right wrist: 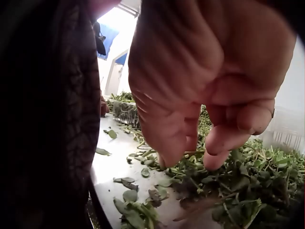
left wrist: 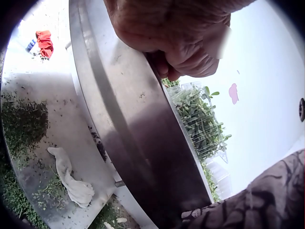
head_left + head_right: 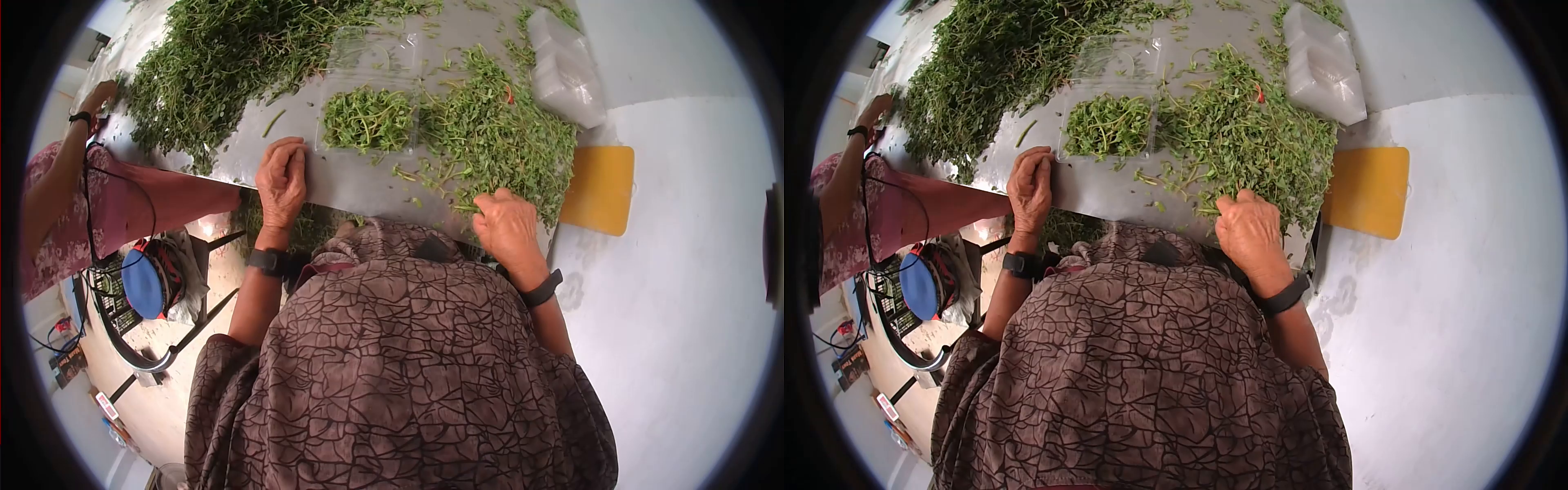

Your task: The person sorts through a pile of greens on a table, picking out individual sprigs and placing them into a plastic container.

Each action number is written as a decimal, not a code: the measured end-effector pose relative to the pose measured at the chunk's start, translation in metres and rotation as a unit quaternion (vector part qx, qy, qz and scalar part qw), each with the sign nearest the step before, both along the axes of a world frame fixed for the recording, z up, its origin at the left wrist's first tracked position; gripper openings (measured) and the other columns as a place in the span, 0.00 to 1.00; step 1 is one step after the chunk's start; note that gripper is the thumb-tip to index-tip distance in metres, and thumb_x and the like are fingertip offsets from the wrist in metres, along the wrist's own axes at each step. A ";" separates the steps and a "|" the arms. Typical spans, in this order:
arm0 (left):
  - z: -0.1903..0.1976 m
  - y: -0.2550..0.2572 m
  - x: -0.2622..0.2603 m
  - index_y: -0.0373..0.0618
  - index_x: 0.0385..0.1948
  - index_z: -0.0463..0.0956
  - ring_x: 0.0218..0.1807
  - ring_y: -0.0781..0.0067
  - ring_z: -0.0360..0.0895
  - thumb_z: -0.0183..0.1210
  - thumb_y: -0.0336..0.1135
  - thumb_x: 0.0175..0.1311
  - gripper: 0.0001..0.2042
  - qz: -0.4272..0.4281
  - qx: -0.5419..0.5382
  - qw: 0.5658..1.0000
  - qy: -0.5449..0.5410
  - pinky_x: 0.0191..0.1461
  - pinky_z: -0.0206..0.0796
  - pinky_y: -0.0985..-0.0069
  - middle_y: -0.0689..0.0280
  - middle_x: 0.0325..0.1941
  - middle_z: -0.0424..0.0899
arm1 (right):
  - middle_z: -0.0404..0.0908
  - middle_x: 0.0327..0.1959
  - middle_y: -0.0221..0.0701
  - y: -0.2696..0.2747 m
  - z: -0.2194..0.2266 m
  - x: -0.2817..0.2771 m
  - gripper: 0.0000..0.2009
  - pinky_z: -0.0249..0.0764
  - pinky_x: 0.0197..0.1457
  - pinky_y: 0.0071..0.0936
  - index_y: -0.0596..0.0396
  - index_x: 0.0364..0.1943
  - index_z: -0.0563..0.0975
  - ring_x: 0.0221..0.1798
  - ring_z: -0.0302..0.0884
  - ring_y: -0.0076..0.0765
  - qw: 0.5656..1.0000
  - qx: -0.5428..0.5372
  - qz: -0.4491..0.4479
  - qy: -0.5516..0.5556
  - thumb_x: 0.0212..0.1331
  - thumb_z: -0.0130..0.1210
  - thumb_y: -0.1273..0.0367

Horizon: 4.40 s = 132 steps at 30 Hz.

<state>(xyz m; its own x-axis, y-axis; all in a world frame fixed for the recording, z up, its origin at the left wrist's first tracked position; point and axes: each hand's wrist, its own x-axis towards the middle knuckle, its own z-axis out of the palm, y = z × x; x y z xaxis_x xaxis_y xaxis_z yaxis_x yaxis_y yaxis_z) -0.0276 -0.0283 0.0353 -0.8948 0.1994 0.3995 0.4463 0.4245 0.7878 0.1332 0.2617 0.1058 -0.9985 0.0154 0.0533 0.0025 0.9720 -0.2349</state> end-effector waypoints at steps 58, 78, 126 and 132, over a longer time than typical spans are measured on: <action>0.002 0.002 0.004 0.37 0.32 0.76 0.39 0.59 0.79 0.56 0.23 0.58 0.03 0.018 0.038 0.999 -0.026 0.43 0.70 0.72 0.57 0.39 0.81 | 0.81 0.31 0.40 0.030 0.036 -0.097 0.13 0.74 0.38 0.39 0.55 0.41 0.80 0.33 0.80 0.48 0.994 -0.039 -0.075 0.073 0.48 0.61 0.71; -0.002 0.002 0.002 0.38 0.31 0.76 0.40 0.59 0.79 0.54 0.24 0.59 0.03 0.020 -0.011 1.000 0.017 0.45 0.70 0.71 0.57 0.39 0.81 | 0.74 0.20 0.42 0.081 0.000 -0.072 0.10 0.70 0.29 0.43 0.53 0.31 0.81 0.26 0.75 0.51 0.990 0.052 -0.111 0.069 0.39 0.59 0.74; 0.001 0.005 0.004 0.38 0.31 0.75 0.38 0.59 0.78 0.56 0.21 0.56 0.03 0.032 0.021 0.999 0.007 0.42 0.71 0.72 0.59 0.37 0.80 | 0.76 0.24 0.46 0.035 0.024 -0.128 0.05 0.71 0.32 0.43 0.57 0.25 0.79 0.28 0.75 0.54 0.998 -0.019 -0.023 0.048 0.43 0.56 0.71; -0.001 0.004 0.004 0.38 0.31 0.75 0.38 0.58 0.78 0.56 0.21 0.56 0.03 0.031 0.022 0.999 0.006 0.42 0.70 0.72 0.59 0.37 0.80 | 0.75 0.21 0.45 0.017 -0.007 -0.150 0.06 0.73 0.31 0.44 0.59 0.22 0.77 0.28 0.76 0.52 0.995 0.033 0.051 0.077 0.38 0.60 0.72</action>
